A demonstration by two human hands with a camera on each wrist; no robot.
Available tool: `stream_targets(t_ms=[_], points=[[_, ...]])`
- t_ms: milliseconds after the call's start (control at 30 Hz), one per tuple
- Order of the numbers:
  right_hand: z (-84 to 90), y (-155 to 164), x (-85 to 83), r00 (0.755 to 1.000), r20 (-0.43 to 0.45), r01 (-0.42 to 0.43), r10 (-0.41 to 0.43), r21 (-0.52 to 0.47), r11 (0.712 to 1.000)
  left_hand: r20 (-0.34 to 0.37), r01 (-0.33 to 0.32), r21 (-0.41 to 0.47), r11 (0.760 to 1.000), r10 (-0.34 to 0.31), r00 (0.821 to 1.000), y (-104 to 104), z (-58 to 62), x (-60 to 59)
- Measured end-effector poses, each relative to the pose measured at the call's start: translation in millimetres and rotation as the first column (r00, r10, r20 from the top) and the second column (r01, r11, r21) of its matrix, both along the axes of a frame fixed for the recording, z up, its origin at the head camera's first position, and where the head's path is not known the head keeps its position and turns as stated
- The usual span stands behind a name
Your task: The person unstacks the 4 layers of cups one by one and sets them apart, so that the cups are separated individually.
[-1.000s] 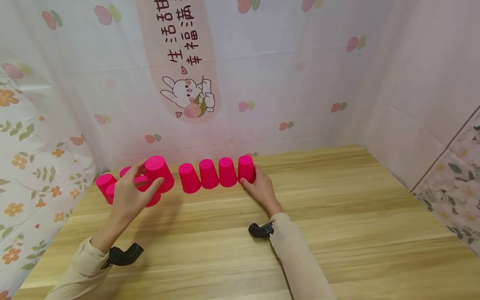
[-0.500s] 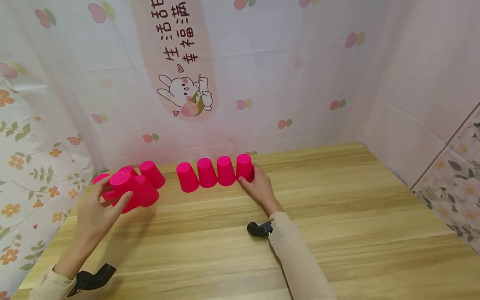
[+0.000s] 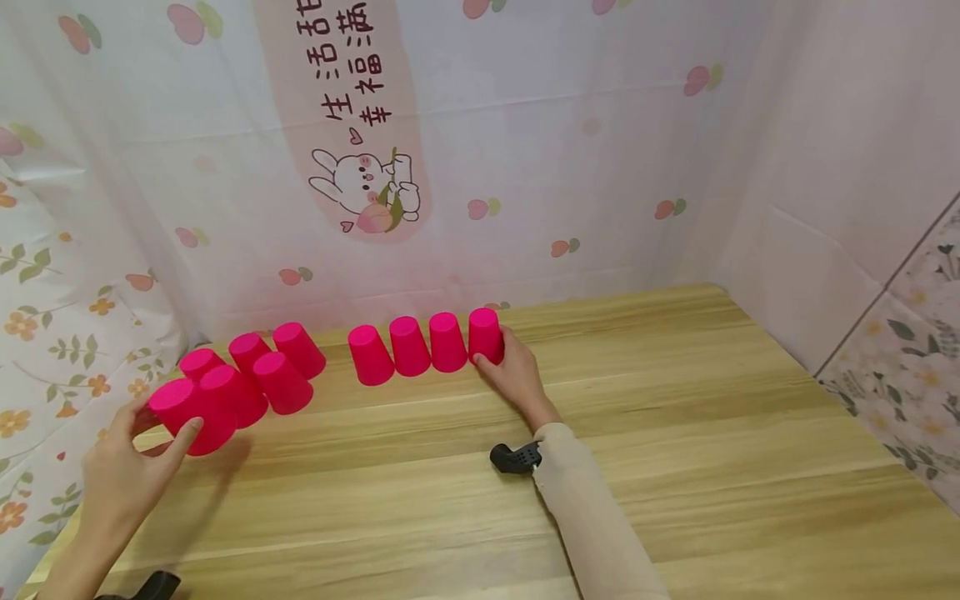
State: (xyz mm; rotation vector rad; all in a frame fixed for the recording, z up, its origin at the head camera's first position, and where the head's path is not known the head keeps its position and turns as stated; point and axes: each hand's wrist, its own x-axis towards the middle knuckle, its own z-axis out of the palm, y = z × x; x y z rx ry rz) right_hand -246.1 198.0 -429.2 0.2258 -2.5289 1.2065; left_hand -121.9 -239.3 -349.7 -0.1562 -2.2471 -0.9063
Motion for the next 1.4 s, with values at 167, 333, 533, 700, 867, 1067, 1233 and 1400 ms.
stream_targets(t_ms=[167,333,533,700,867,1067,1233,1400], points=[[0.2,2.5,-0.9,1.000,-0.002,0.011,-0.011,0.012,1.000,-0.083,-0.075,-0.105,0.992,0.067,0.994,-15.7,-3.0,-7.5],[0.0,3.4,-1.4,1.000,-0.012,0.004,-0.004,0.015,1.000,-0.063,-0.145,-0.154,0.977,0.137,0.989,-27.5,-7.9,-16.4],[0.1,3.3,-1.1,1.000,-0.005,0.011,-0.011,0.018,1.000,0.082,-0.221,-0.133,0.966,0.233,0.969,-35.5,-13.3,-26.4],[0.5,2.7,-2.5,1.000,-0.005,0.014,-0.014,0.023,1.000,0.173,-0.241,-0.115,0.964,0.259,0.950,-37.2,-18.5,-34.2],[0.2,1.0,-4.2,1.000,-0.009,0.001,-0.001,0.022,1.000,0.203,-0.219,-0.087,0.972,0.232,0.951,-37.3,-24.9,-40.5],[0.6,-1.1,-3.0,1.000,-0.023,-0.006,0.006,0.020,1.000,0.233,-0.191,-0.058,0.980,0.199,0.952,-34.2,-28.3,-43.8],[-0.5,0.1,-2.5,1.000,-0.007,0.007,-0.007,0.020,1.000,0.300,-0.167,-0.021,0.986,0.166,0.939,-31.5,-26.7,-44.9],[-1.8,0.3,-2.5,1.000,-0.009,0.004,-0.003,0.021,1.000,0.335,-0.146,-0.008,0.989,0.141,0.932,-32.9,-25.3,-43.0]])
